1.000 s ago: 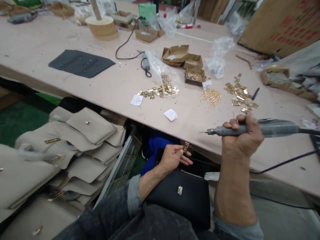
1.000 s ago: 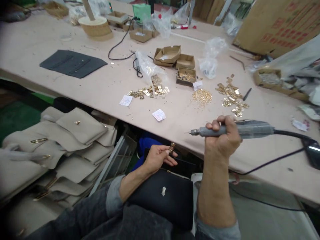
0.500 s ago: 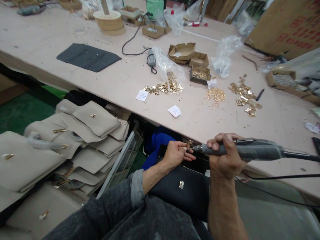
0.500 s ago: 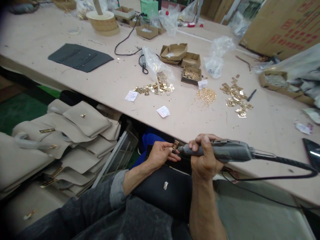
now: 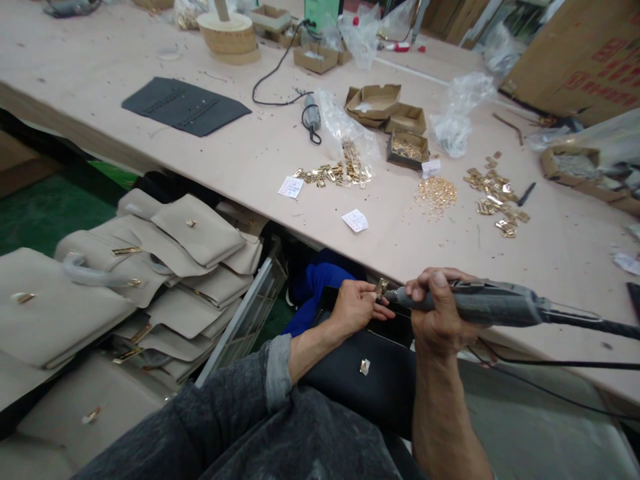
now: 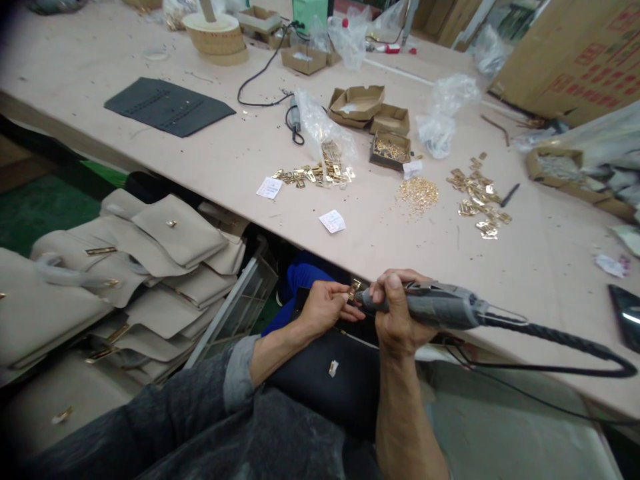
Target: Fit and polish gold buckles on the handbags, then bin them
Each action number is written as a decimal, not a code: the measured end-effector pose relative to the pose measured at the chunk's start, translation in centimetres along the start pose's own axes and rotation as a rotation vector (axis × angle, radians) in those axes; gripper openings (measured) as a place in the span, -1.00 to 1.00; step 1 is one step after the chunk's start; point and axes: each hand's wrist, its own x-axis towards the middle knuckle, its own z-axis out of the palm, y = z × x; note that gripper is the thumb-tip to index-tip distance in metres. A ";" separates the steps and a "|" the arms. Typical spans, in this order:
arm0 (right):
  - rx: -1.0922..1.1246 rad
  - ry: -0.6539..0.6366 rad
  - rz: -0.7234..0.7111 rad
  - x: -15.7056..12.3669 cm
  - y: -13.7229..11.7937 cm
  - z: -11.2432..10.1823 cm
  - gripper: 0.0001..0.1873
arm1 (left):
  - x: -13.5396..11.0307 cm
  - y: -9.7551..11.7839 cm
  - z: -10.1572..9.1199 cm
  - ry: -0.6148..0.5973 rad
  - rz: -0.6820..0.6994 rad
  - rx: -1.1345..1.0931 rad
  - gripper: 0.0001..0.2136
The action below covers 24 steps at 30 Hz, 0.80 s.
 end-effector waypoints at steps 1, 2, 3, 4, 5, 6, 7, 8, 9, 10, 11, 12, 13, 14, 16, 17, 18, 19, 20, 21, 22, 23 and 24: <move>-0.007 -0.013 -0.005 0.0 0.0 0.1 -0.88 | 0.0 0.0 0.0 0.001 -0.001 0.002 -0.85; -0.017 -0.019 -0.010 -0.1 0.0 0.2 -0.88 | 0.0 -0.1 0.0 0.002 0.000 0.005 -0.84; -0.033 -0.023 -0.012 -0.1 -0.1 0.2 -0.88 | 0.0 -0.1 0.0 0.004 0.001 0.009 -0.84; -0.055 -0.028 -0.009 -0.2 -0.1 0.3 -0.87 | 0.1 -0.2 0.0 0.006 0.003 0.015 -0.84; -0.082 -0.040 -0.001 -0.2 -0.1 0.3 -0.85 | 0.1 -0.2 0.0 0.007 0.007 0.022 -0.84; -0.112 -0.057 0.009 -0.3 0.0 0.2 -0.84 | 0.1 -0.3 0.0 0.006 0.014 0.029 -0.85; -0.140 -0.079 0.020 -0.3 0.1 0.1 -0.82 | 0.1 -0.4 0.0 0.003 0.022 0.037 -0.86; -0.165 -0.107 0.030 -0.4 0.1 0.1 -0.81 | 0.1 -0.5 0.0 -0.004 0.031 0.046 -0.87; -0.185 -0.133 0.038 -0.4 0.3 -0.1 -0.81 | 0.1 -0.5 0.0 -0.012 0.040 0.055 -0.87; -0.201 -0.153 0.038 -0.4 0.4 -0.1 -0.82 | 0.1 -0.5 0.0 -0.022 0.047 0.066 -0.87; -0.216 -0.175 0.037 -0.4 0.5 -0.2 -0.83 | 0.0 -0.6 0.0 -0.031 0.055 0.077 -0.86; -0.225 -0.193 0.035 -0.4 0.6 -0.3 -0.83 | 0.0 -0.5 0.0 -0.037 0.060 0.087 -0.85; -0.232 -0.215 0.037 -0.3 0.7 -0.3 -0.84 | -0.1 -0.5 0.0 -0.042 0.063 0.095 -0.84; -0.235 -0.235 0.041 -0.3 0.7 -0.3 -0.84 | -0.1 -0.5 0.0 -0.045 0.065 0.102 -0.83; -0.232 -0.264 0.054 -0.1 0.8 -0.3 -0.83 | -0.2 -0.5 -0.1 -0.045 0.072 0.108 -0.82; -0.226 -0.269 0.059 0.0 0.8 -0.3 -0.82 | -0.2 -0.5 -0.1 -0.043 0.076 0.106 -0.83; -0.216 -0.268 0.064 0.1 0.7 -0.3 -0.81 | -0.3 -0.6 -0.1 -0.042 0.079 0.100 -0.83; -0.204 -0.271 0.075 0.1 0.7 -0.4 -0.81 | -0.3 -0.6 -0.1 -0.041 0.081 0.095 -0.84; -0.192 -0.278 0.090 0.2 0.7 -0.5 -0.80 | -0.4 -0.7 -0.1 -0.039 0.081 0.091 -0.84; -0.182 -0.298 0.111 0.3 0.7 -0.6 -0.79 | -0.4 -0.8 -0.1 -0.038 0.078 0.093 -0.84; -0.174 -0.324 0.130 0.4 0.7 -0.8 -0.78 | -0.4 -0.9 -0.1 -0.037 0.072 0.100 -0.83; -0.169 -0.349 0.147 0.5 0.8 -0.9 -0.78 | -0.5 -0.9 0.0 -0.036 0.068 0.109 -0.83; -0.170 -0.375 0.161 0.6 0.8 -1.0 -0.78 | -0.5 -1.0 0.0 -0.034 0.066 0.118 -0.82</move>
